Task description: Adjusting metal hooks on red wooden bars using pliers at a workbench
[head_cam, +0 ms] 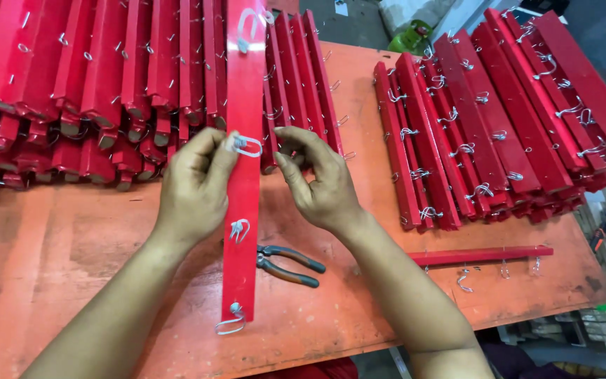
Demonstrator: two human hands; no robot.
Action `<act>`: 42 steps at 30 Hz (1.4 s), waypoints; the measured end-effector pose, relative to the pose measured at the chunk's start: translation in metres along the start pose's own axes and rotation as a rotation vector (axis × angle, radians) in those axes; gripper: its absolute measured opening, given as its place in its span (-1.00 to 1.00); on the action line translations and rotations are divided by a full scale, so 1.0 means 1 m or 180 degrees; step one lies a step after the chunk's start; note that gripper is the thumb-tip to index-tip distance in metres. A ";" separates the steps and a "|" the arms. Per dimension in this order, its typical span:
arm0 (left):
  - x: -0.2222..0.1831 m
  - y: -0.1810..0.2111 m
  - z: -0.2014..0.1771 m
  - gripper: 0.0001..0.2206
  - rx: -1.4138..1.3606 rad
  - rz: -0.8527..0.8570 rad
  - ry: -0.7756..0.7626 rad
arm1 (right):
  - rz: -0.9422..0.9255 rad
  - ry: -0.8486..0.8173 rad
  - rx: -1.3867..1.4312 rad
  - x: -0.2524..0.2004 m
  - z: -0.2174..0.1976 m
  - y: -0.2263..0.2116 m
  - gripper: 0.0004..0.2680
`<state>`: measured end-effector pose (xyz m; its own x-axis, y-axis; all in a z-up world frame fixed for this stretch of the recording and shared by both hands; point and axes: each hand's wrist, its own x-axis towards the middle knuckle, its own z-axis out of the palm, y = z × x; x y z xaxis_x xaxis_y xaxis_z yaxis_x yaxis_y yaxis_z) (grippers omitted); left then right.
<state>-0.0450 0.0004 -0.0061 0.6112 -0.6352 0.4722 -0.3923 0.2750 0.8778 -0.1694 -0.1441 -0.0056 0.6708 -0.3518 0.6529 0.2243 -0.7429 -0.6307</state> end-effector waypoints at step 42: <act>-0.005 -0.027 -0.033 -0.70 -0.1126 -0.1175 -0.0491 | 0.1644 -0.0815 0.2837 -0.025 0.005 -0.021 -0.85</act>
<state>-0.0145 0.0203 -0.0298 0.5463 -0.8270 0.1327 0.1019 0.2228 0.9695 -0.1872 -0.1165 -0.0105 0.9383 -0.2980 0.1757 0.2373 0.1849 -0.9537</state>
